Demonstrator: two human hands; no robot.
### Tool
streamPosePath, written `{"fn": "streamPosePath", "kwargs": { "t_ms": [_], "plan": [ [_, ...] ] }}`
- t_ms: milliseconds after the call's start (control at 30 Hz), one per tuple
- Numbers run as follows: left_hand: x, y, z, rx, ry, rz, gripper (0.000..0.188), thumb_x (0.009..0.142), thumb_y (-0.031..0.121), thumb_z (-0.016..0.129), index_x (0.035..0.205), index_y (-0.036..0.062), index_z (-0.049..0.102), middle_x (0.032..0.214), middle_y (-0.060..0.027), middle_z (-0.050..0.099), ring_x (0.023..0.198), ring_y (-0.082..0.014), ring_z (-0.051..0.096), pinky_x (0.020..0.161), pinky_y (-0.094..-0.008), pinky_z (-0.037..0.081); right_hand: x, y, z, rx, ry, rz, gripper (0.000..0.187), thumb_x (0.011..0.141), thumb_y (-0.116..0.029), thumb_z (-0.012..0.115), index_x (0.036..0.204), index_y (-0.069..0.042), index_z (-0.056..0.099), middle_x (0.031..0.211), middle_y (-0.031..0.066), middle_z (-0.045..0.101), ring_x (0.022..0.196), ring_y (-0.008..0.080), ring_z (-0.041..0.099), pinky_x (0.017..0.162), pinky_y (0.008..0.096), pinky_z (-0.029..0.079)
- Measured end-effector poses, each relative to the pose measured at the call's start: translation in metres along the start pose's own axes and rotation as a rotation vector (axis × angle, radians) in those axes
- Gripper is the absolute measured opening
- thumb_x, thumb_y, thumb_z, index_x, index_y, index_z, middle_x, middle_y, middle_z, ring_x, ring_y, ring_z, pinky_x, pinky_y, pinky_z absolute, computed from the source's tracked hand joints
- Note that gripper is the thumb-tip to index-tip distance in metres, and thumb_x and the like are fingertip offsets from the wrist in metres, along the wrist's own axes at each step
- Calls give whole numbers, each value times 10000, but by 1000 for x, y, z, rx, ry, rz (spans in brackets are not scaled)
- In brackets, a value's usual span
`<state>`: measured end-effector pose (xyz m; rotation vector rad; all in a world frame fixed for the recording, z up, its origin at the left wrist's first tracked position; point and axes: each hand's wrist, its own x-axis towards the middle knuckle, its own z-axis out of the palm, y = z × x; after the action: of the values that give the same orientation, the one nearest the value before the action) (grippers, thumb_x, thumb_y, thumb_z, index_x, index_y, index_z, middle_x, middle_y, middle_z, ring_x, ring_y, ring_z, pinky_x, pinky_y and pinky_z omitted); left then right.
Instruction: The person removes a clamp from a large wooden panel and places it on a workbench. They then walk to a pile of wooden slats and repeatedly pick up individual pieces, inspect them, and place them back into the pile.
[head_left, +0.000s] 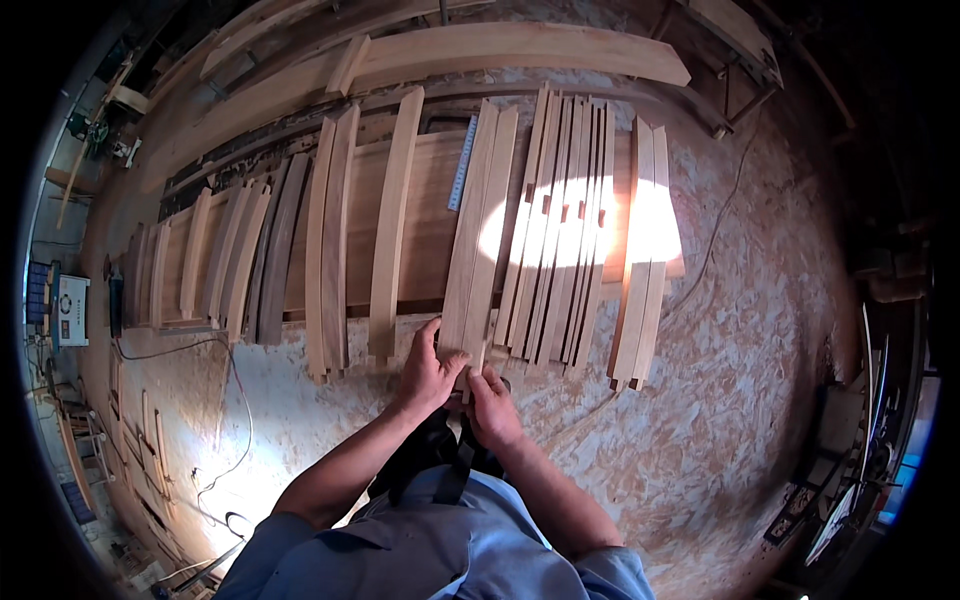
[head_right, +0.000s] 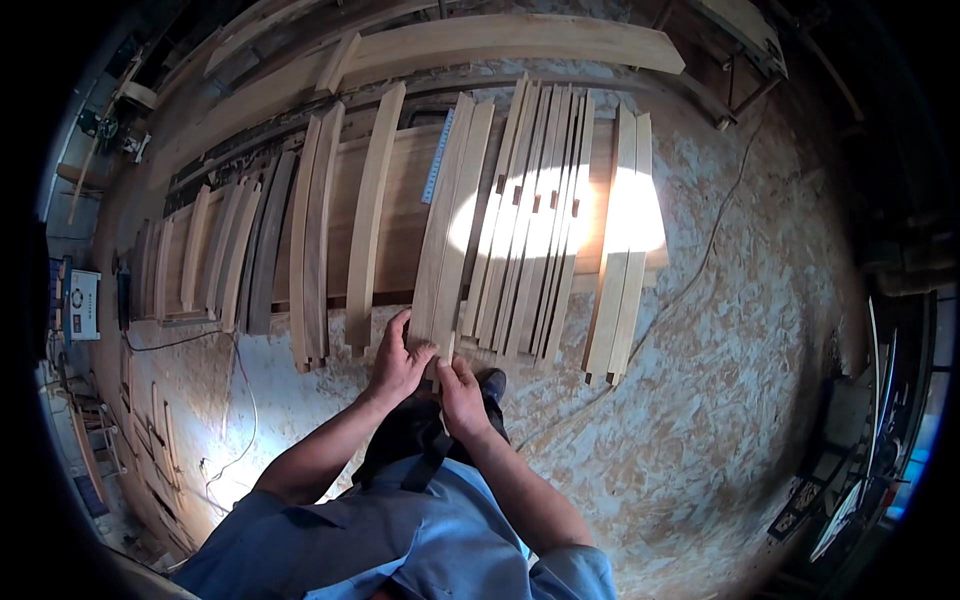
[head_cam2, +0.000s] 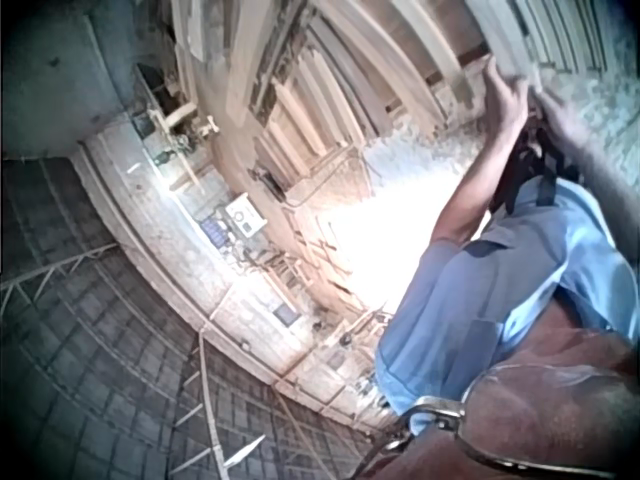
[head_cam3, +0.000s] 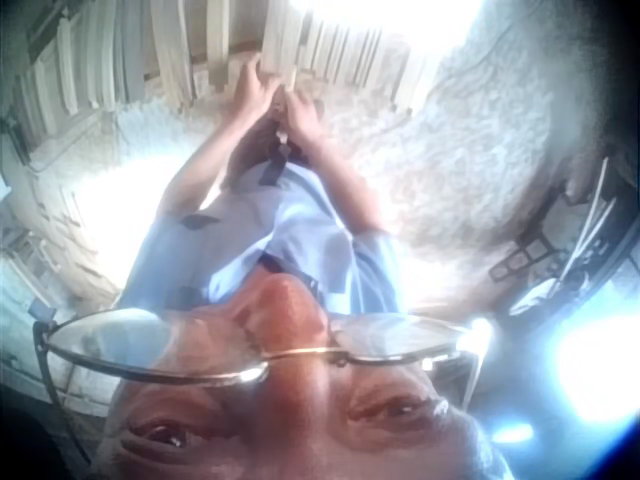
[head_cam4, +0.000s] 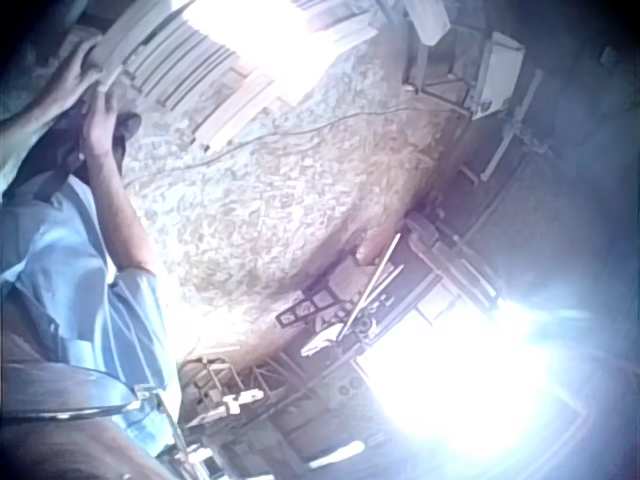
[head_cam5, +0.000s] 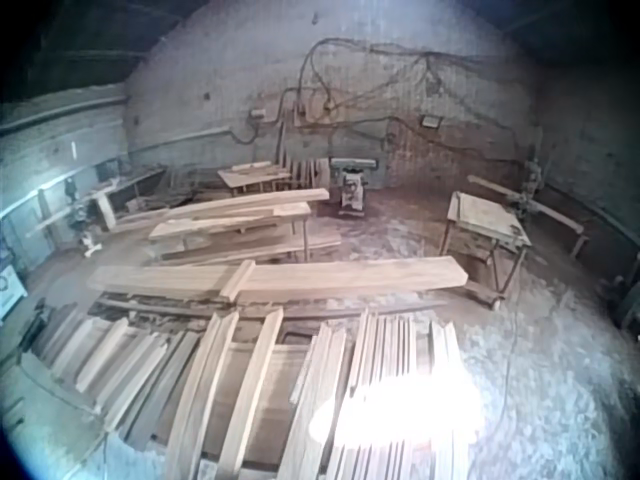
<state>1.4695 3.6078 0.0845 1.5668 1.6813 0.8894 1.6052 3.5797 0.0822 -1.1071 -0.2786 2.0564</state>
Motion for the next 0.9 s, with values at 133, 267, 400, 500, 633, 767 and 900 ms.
{"fn": "streamPosePath", "kwargs": {
  "t_ms": [133,267,400,500,633,767,900],
  "plan": [
    [2,-2,-1,-163,-41,-88,635,872,196,663,1371,1,321,1228,-185,521,1104,-289,542,934,-382,451,-2,-3,2,-28,-11,-19,259,1003,-243,429,1169,-61,511,1083,87,612,926,209,624,802,379,541],
    [15,-2,-9,-559,-251,-272,629,888,143,630,1414,30,303,1267,-120,519,1131,-211,528,953,-353,448,-2,-6,3,-84,-22,-37,284,1005,-238,422,1197,-45,502,1095,98,611,947,221,625,806,380,542],
    [19,9,-14,-835,-304,-518,549,900,108,596,1393,39,364,1242,-85,537,1119,-176,530,958,-325,442,-5,1,-3,-29,-17,-35,323,1006,-242,414,1218,-9,484,1098,114,606,957,229,628,807,378,548],
    [21,3,-13,-880,-308,-459,488,897,111,609,1346,42,429,1186,-53,566,1070,-136,537,933,-299,438,-1,2,-4,-61,-9,-23,342,1007,-250,415,1222,8,479,1095,119,603,955,231,631,809,372,552],
    [25,1,-6,-879,-282,-469,441,888,120,624,1293,35,470,1131,-46,584,1037,-128,548,910,-290,448,-1,0,0,-26,36,-41,366,1002,-301,438,1193,5,500,1069,94,593,922,200,620,778,351,562],
    [35,8,-6,-859,-276,-490,350,879,157,647,1178,19,528,1045,-41,606,954,-118,572,870,-282,469,6,-9,0,-67,53,-52,416,997,-340,449,1222,6,498,1101,90,585,936,190,606,774,341,562],
    [37,10,-7,-892,-256,-462,376,868,165,656,1184,8,529,1049,-48,609,951,-116,575,867,-282,474,0,-18,4,-39,47,-75,421,981,-343,490,1195,19,514,1094,105,597,928,181,612,778,340,545]
  ]
}}
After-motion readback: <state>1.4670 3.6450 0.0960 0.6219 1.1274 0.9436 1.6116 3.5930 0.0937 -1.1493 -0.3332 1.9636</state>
